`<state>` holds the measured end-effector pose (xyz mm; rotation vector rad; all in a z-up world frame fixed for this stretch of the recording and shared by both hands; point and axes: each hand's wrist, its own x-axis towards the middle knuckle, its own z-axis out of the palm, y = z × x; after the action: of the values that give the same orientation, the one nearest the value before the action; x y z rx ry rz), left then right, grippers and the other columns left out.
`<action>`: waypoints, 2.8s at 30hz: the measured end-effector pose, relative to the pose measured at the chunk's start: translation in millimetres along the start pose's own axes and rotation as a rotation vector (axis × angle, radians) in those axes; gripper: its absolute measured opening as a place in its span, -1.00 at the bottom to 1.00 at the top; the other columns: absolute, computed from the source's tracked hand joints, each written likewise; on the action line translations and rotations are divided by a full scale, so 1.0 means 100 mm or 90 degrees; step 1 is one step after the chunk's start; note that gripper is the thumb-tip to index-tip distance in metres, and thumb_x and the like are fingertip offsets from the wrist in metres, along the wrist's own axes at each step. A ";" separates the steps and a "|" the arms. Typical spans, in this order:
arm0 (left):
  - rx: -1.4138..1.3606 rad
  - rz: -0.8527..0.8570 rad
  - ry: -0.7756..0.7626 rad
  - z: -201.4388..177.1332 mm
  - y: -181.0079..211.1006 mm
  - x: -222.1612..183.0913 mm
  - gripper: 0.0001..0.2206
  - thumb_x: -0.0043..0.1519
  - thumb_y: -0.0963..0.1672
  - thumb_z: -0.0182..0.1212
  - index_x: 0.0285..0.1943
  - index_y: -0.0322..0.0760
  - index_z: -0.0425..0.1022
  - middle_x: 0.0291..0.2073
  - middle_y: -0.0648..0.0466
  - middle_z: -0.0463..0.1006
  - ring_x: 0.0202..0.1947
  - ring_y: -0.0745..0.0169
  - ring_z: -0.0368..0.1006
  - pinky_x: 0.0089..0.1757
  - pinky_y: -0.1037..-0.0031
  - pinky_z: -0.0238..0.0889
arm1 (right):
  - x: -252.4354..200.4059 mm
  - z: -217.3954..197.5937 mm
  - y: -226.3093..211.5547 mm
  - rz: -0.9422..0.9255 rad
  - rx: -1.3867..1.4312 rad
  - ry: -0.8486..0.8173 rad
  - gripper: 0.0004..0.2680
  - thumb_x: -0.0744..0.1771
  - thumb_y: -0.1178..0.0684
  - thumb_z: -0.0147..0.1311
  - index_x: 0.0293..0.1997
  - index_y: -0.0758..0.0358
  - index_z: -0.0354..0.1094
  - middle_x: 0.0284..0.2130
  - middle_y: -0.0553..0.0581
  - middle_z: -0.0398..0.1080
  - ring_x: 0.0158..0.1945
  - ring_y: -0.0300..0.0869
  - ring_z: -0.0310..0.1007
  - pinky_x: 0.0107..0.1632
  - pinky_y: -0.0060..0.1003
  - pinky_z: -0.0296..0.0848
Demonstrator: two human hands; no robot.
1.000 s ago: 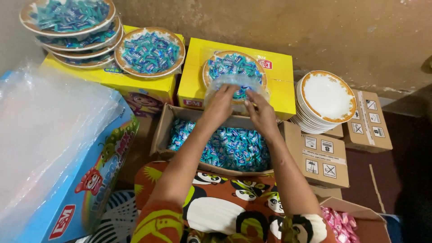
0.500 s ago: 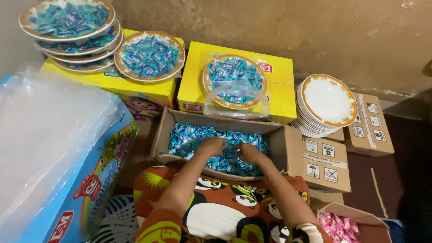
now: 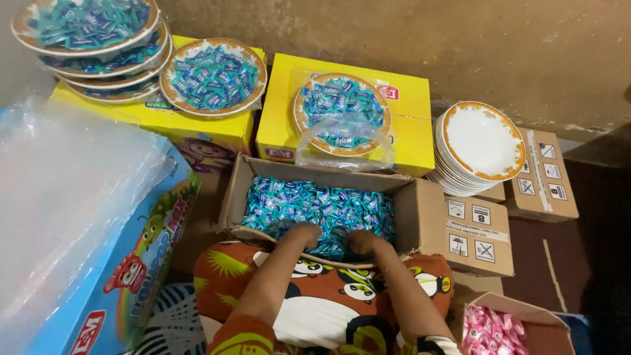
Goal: A person is seen sitting on the floor, organizing and packaging small blue packets into bowls and plates.
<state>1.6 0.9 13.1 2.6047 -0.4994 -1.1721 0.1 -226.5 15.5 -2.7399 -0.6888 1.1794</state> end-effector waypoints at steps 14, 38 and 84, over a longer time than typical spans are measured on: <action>-0.150 0.026 0.211 -0.09 -0.17 0.00 -0.74 0.25 -0.12 0.21 -0.12 -0.50 0.64 -0.36 -0.24 0.61 -0.35 -0.24 0.57 -0.27 0.11 0.51 | -0.19 -0.18 0.03 0.011 0.258 0.298 -0.72 0.34 0.08 -0.03 0.19 -0.04 0.42 -0.34 0.26 0.56 -0.14 0.24 0.57 0.00 0.14 0.50; -0.114 0.214 0.727 -1.19 0.58 -1.31 -0.79 0.22 -0.25 0.12 0.00 -0.30 0.55 -0.17 -0.15 0.56 -0.14 -0.21 0.56 -0.17 0.13 0.50 | -1.52 -1.60 -0.83 -0.193 0.189 0.677 -0.90 0.31 0.15 0.11 -0.20 0.05 0.53 -0.31 0.03 0.57 -0.15 0.00 0.59 -0.07 -0.12 0.53; -0.174 0.202 0.431 -1.39 0.62 -2.04 -0.66 0.24 -0.33 0.05 0.19 -0.37 0.53 -0.11 -0.44 0.61 -0.06 -0.51 0.54 -0.05 -0.15 0.43 | -1.72 -1.44 -0.61 -0.308 0.733 0.335 -0.69 0.29 0.35 0.14 0.18 0.38 0.44 -0.12 0.27 0.55 -0.18 -0.16 0.54 -0.09 -0.17 0.64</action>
<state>-32.6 37.0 263.4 2.3638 -0.5254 -0.2075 -24.5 -231.6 247.0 -1.6347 -0.3645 0.4387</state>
